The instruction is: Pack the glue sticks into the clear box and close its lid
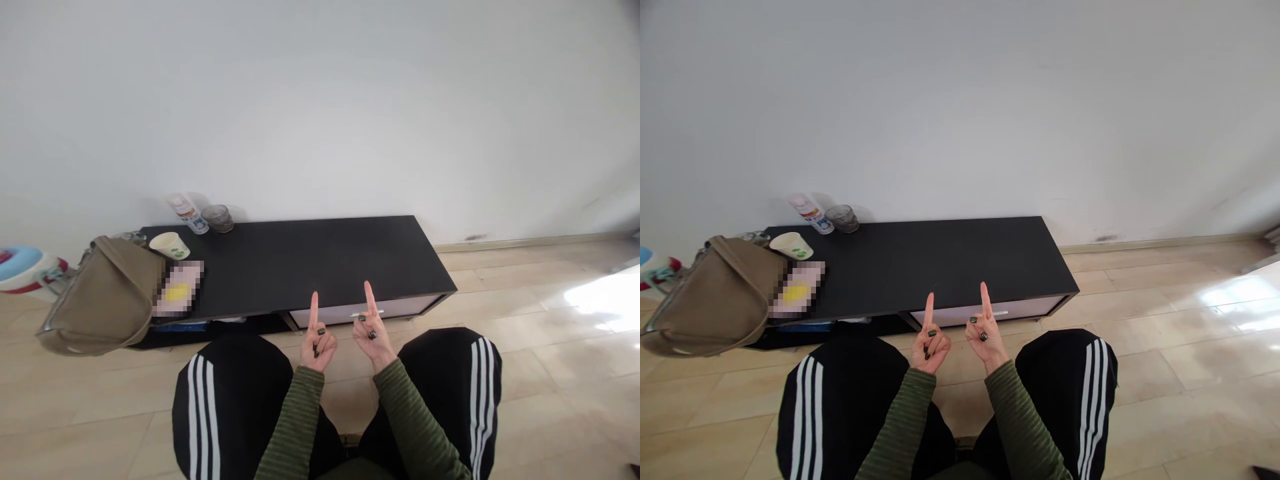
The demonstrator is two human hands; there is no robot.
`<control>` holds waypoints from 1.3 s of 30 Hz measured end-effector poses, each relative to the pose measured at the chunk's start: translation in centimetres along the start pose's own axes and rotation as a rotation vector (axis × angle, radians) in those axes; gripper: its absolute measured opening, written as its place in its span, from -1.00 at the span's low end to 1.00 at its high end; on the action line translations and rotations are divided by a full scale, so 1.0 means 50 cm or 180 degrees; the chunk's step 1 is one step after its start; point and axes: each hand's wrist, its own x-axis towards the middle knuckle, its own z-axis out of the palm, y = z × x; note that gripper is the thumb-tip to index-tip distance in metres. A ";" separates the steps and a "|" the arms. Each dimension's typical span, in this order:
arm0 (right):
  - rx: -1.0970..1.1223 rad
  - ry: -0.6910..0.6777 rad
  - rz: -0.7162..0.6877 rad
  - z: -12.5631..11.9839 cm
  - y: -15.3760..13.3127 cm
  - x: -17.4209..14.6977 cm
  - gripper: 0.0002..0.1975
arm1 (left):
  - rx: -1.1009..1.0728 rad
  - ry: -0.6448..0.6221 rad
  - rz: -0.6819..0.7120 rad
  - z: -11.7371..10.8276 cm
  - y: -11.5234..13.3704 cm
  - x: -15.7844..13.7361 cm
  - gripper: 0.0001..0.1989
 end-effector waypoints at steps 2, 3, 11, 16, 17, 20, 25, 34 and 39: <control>0.0004 0.0004 0.0001 -0.004 0.001 -0.009 -0.02 | -0.0030 -0.0095 -0.0055 0.001 0.004 -0.008 -0.12; 0.0008 -0.0008 0.0005 -0.003 0.000 -0.012 -0.02 | -0.0035 -0.0144 -0.0070 0.004 0.007 -0.009 -0.09; -0.0035 -0.0047 0.0083 -0.041 0.011 -0.010 -0.11 | 0.1147 0.0048 -0.0113 0.036 0.066 -0.008 -0.12; -0.0856 0.1614 0.1256 -0.181 0.068 0.008 -0.71 | 0.4281 0.1003 0.0847 -0.007 0.217 -0.090 -0.49; -0.0964 0.1896 0.1408 -0.208 0.078 0.015 -0.78 | 0.5019 0.1311 0.1101 -0.021 0.248 -0.112 -0.57; -0.1061 0.2329 0.1432 -0.265 0.097 0.047 -0.85 | 0.6493 0.2360 0.1174 -0.061 0.305 -0.163 -0.54; -0.1022 0.2485 0.1258 -0.298 0.102 0.113 -0.89 | 0.6961 0.2914 0.0363 -0.097 0.303 -0.178 -0.42; -0.1338 0.2554 0.1194 -0.316 0.113 0.130 -0.88 | 0.6904 0.2878 0.0186 -0.106 0.347 -0.133 -0.47; -0.1757 0.2195 0.1409 -0.314 0.106 0.076 -0.76 | 0.6709 0.3192 -0.0203 -0.109 0.376 -0.117 -0.44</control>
